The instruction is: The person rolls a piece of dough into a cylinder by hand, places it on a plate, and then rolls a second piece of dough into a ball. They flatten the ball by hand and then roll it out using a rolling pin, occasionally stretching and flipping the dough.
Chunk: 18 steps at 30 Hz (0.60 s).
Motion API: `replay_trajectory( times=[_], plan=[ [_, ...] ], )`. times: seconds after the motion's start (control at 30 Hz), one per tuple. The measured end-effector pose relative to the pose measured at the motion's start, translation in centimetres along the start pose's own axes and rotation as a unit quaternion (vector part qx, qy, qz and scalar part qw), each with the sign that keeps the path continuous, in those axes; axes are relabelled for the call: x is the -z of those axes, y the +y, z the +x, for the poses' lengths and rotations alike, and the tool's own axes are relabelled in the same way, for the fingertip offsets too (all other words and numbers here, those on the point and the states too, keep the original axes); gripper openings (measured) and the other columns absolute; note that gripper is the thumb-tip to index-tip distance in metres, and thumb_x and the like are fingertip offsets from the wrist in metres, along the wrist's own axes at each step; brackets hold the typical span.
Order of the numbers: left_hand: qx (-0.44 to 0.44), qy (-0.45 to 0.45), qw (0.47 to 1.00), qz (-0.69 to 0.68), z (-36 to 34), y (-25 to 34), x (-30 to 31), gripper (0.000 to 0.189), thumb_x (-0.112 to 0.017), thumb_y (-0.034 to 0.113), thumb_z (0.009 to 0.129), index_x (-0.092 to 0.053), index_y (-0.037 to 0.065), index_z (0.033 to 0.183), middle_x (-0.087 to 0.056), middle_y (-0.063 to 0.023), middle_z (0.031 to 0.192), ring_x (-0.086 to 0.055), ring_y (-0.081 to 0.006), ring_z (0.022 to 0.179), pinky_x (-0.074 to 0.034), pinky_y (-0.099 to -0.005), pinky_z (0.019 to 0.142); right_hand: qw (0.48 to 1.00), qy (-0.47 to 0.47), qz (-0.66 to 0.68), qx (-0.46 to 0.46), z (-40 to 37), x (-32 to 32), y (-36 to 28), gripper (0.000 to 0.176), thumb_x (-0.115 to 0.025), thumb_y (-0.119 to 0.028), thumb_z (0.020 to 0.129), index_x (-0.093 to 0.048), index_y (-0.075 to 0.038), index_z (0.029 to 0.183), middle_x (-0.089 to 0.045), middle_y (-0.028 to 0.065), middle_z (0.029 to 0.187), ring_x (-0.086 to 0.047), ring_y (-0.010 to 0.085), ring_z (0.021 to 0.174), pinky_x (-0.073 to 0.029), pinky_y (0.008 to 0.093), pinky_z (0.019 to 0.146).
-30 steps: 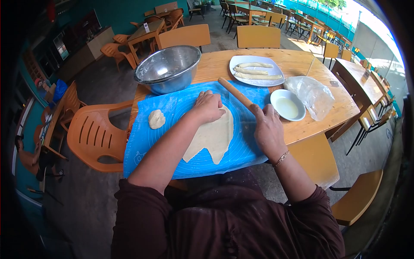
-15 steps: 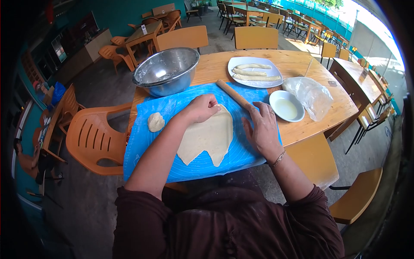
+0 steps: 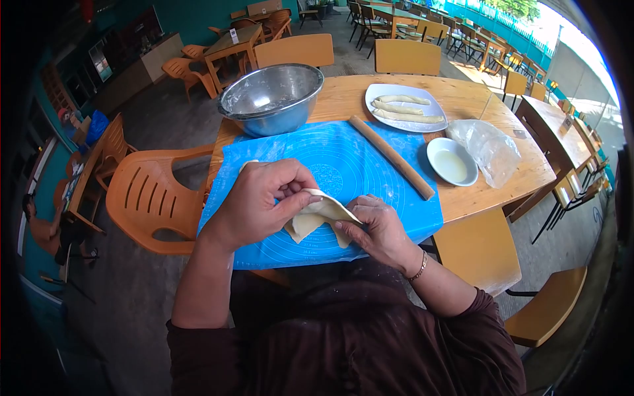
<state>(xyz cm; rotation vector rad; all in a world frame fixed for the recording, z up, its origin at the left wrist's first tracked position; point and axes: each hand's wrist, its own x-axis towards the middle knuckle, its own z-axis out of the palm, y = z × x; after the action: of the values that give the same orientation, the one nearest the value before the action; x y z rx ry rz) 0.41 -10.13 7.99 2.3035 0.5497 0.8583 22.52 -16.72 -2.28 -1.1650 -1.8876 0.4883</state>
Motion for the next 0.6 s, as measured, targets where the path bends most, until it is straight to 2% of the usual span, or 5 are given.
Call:
replay_trajectory(
  times=[0.17,0.23,0.33,0.5,0.6],
  plan=[
    [0.010,0.035,0.998,-0.054,-4.0,0.7,1.4,0.008,-0.070,-0.005,0.085,-0.065,-0.001,0.089,-0.068,-0.0055,0.081,-0.066,-0.0080,0.077,-0.055,-0.0214,0.071,0.993,0.007,-0.032,0.112,-0.5,0.0,-2.9,0.013,-0.069,-0.006,0.085,-0.069,-0.004,0.098,-0.066,0.0119,0.091,-0.062,0.0301,0.081,-0.048,0.0389,0.074],
    [-0.006,0.077,0.979,-0.190,-5.6,0.1,2.1,0.009,-0.070,-0.004,0.087,-0.064,-0.001,0.092,-0.068,-0.0062,0.086,-0.067,-0.0087,0.079,-0.055,-0.0215,0.072,0.990,0.008,-0.035,0.140,-0.5,0.0,-4.2,0.017,-0.068,-0.003,0.083,-0.067,-0.005,0.099,-0.065,0.0129,0.089,-0.062,0.0319,0.079,-0.049,0.0397,0.072],
    [-0.018,0.107,0.967,-0.232,-6.5,0.5,2.6,0.012,-0.070,-0.003,0.088,-0.061,-0.001,0.095,-0.066,-0.0060,0.088,-0.065,-0.0072,0.079,-0.053,-0.0202,0.072,0.992,-0.058,0.107,0.037,-0.5,0.2,-5.9,0.016,-0.065,-0.004,0.087,-0.066,-0.005,0.103,-0.065,0.0134,0.091,-0.064,0.0313,0.079,-0.051,0.0377,0.070],
    [-0.016,0.158,0.953,-0.256,-6.6,2.4,1.9,0.012,-0.067,-0.003,0.090,-0.058,-0.001,0.098,-0.064,-0.0039,0.085,-0.061,-0.0050,0.075,-0.050,-0.0180,0.070,0.942,-0.081,0.290,-0.148,1.3,2.5,-7.9,0.016,-0.057,-0.016,0.101,-0.065,-0.001,0.103,-0.066,0.0021,0.089,-0.060,0.0076,0.081,-0.050,0.0269,0.069],
    [0.005,0.192,0.936,-0.293,-6.4,3.0,1.1,0.011,-0.064,0.000,0.093,-0.055,0.000,0.101,-0.063,-0.0030,0.084,-0.060,-0.0046,0.073,-0.049,-0.0168,0.066,0.935,-0.096,0.308,-0.147,2.2,4.9,-8.5,0.019,-0.059,-0.018,0.101,-0.065,0.000,0.102,-0.064,-0.0018,0.087,-0.054,0.0018,0.079,-0.047,0.0218,0.068]
  ],
)
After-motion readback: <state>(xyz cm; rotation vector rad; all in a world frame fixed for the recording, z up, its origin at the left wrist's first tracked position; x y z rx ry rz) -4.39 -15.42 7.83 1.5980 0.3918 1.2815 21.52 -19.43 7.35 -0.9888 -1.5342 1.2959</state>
